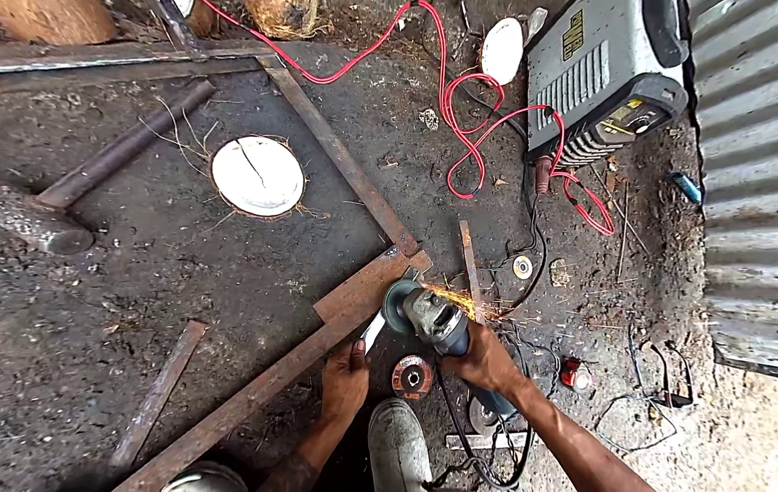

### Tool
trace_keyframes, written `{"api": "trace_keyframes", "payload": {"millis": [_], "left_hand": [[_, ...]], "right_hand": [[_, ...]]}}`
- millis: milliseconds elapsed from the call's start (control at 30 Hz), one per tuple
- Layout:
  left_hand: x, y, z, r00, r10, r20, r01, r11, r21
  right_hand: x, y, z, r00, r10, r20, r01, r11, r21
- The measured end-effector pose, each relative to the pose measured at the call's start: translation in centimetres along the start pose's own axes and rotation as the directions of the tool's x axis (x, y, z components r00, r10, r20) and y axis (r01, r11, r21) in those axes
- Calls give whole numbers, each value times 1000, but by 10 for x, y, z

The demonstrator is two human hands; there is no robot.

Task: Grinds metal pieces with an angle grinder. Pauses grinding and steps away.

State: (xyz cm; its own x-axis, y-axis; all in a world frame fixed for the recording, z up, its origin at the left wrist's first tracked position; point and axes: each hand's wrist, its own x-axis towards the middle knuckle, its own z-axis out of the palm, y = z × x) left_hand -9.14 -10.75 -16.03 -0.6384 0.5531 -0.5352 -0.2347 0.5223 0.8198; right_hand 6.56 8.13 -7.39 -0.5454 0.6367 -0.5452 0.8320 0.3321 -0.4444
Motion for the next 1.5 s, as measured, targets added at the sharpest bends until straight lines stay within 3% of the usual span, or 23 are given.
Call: {"api": "trace_keyframes", "payload": {"millis": [100,267,433,567,633,733,1033,1333,1500], "left_hand": [[0,1,-1,1000,16,-1,-16,1000,7],[3,2,-1,999,28,-22,-27,999,38],[1,-3,0,998,49,-38,-48,998,39],[3,4,-6,992,-85,98,96,989,-116],[1,6,-10,968,-118,222,172,955,-240],[2,10,-16,928,-160,336,262,922,-285],[-6,32,-8,843,-392,368,530,719,-449],[-4,33,-1,839,-432,333,545,647,-534],[-4,35,-1,825,-461,325,563,628,-537]], "right_hand": [[7,3,-4,999,11,-44,-9,999,32],[-5,4,3,1000,3,25,-4,1000,12],[8,8,-6,999,8,-50,-4,997,76],[5,16,-4,994,14,-106,4,984,177],[-5,18,-3,992,13,-122,8,985,170],[-20,21,1,994,10,-105,4,991,133],[-15,19,6,996,-14,-84,24,994,110],[-9,16,9,998,-10,-69,15,997,80],[4,15,0,993,7,-117,10,989,150]]}}
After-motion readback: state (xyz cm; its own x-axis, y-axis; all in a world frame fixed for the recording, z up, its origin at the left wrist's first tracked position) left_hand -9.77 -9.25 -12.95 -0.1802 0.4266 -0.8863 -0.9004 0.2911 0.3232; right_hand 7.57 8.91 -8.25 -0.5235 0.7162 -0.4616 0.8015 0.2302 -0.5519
